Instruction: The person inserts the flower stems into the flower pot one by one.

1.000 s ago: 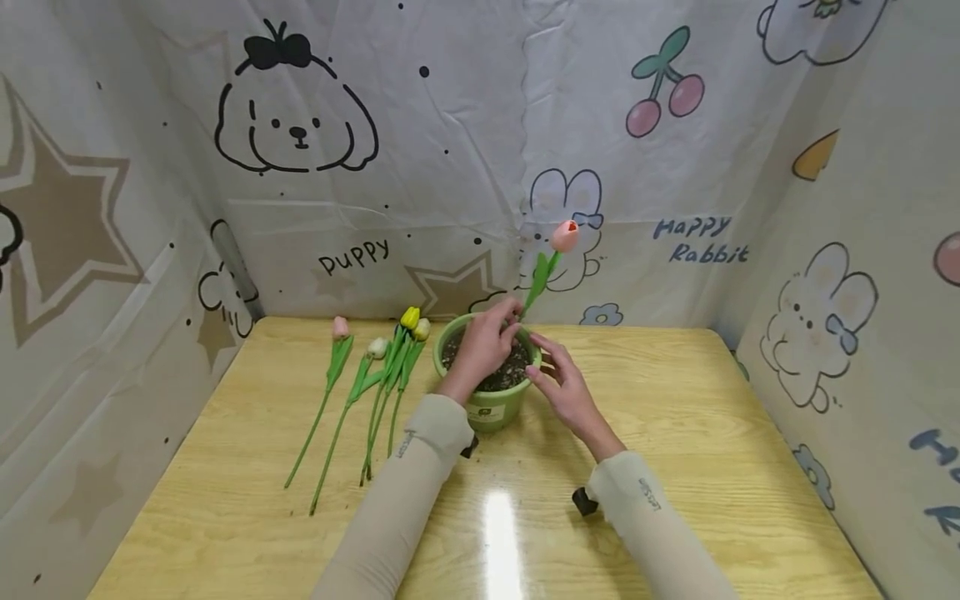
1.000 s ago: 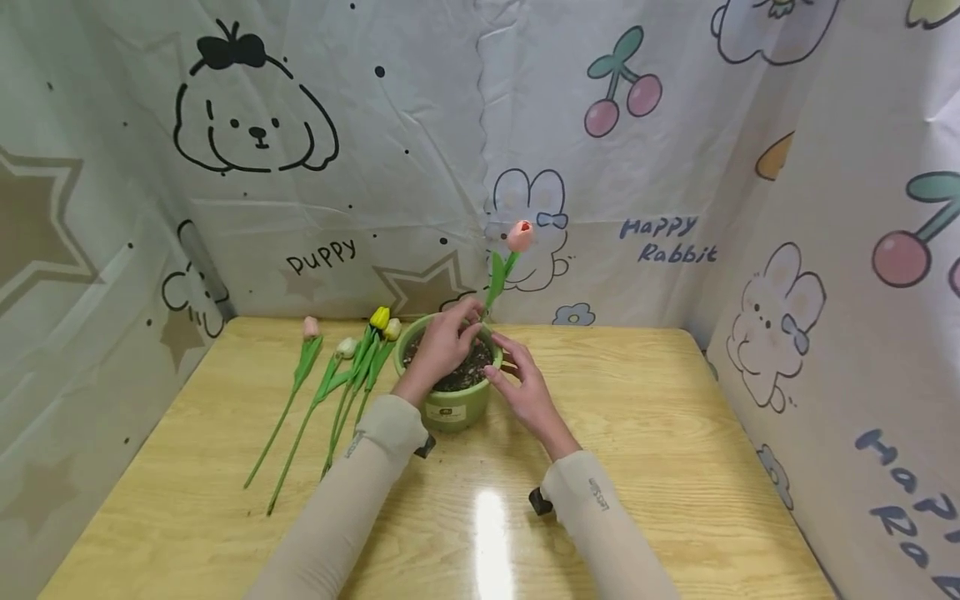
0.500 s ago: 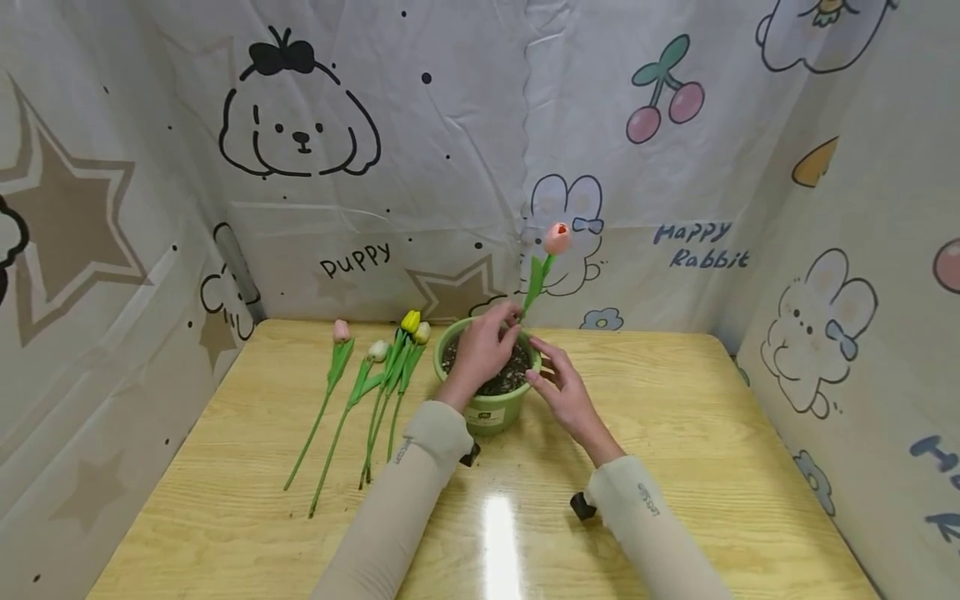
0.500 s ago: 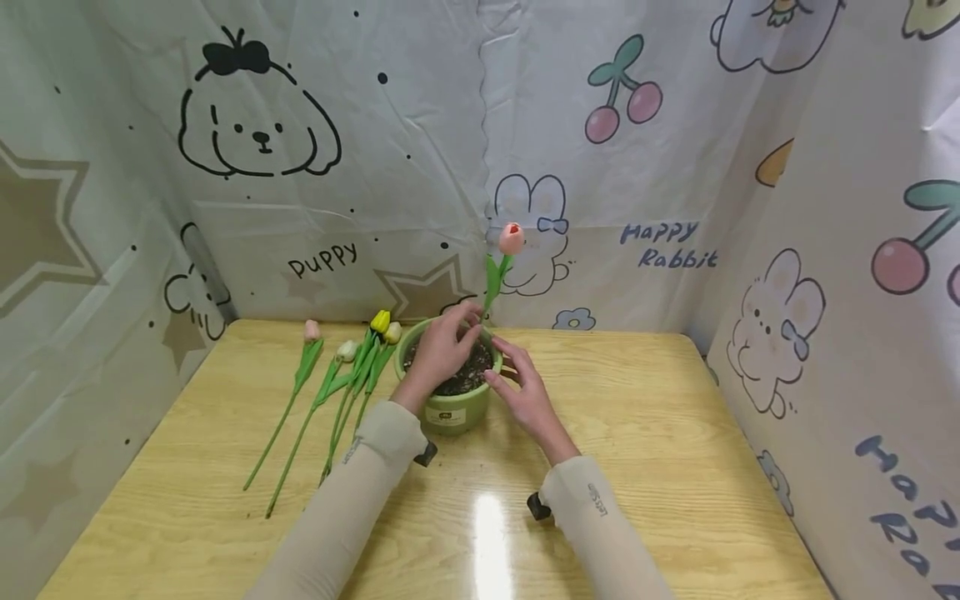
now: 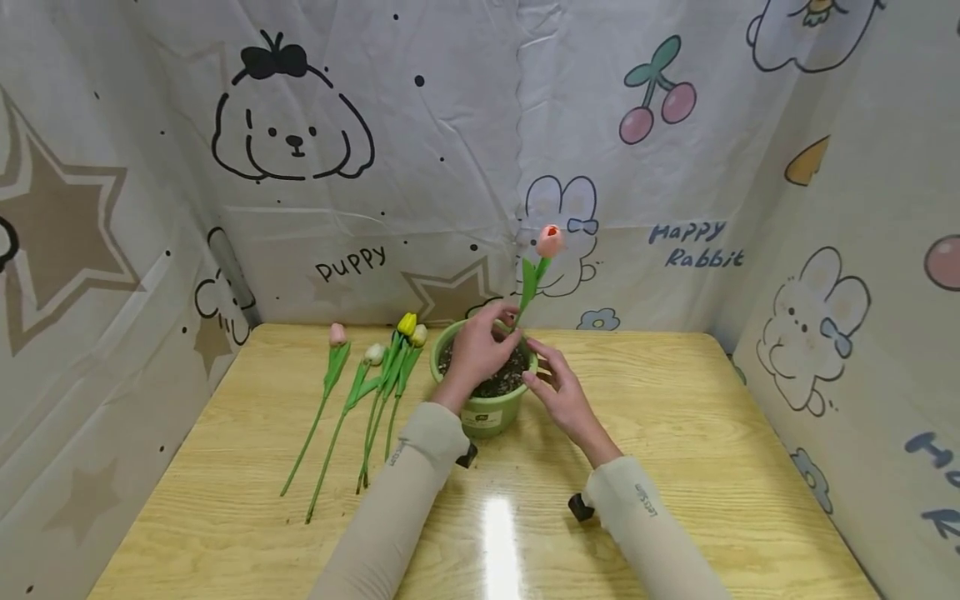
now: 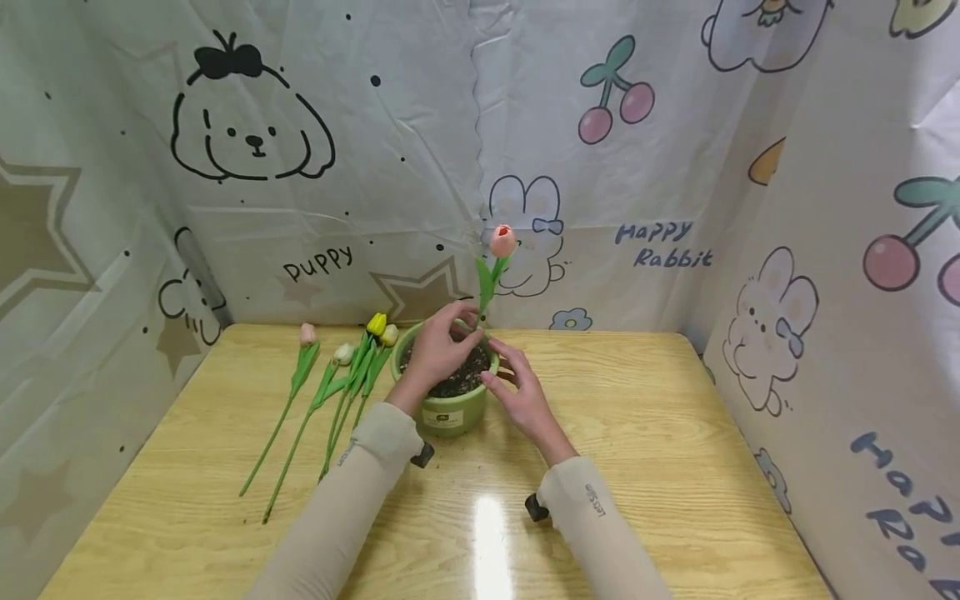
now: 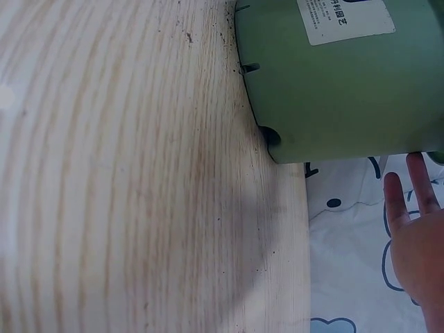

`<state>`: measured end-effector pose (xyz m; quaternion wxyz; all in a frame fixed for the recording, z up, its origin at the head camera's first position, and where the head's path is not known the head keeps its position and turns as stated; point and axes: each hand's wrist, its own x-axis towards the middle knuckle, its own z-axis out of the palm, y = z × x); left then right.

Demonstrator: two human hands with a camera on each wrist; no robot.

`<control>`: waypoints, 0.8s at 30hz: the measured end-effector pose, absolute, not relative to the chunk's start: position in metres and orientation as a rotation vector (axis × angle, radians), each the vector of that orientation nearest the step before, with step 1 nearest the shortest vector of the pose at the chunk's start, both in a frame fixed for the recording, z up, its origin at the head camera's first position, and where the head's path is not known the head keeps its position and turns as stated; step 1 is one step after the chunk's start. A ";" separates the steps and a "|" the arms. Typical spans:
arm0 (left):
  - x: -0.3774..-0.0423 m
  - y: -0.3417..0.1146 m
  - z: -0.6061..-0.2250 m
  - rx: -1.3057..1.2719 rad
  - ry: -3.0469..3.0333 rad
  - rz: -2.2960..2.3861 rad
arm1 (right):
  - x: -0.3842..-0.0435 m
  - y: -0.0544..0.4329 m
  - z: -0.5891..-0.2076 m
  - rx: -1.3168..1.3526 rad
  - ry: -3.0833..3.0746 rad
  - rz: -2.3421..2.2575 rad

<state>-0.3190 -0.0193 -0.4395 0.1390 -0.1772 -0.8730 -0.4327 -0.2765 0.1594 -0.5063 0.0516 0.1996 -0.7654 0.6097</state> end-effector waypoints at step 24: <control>-0.302 -0.133 -0.422 -0.265 -2.413 -1.407 | -0.275 0.158 -0.507 0.588 -2.318 1.872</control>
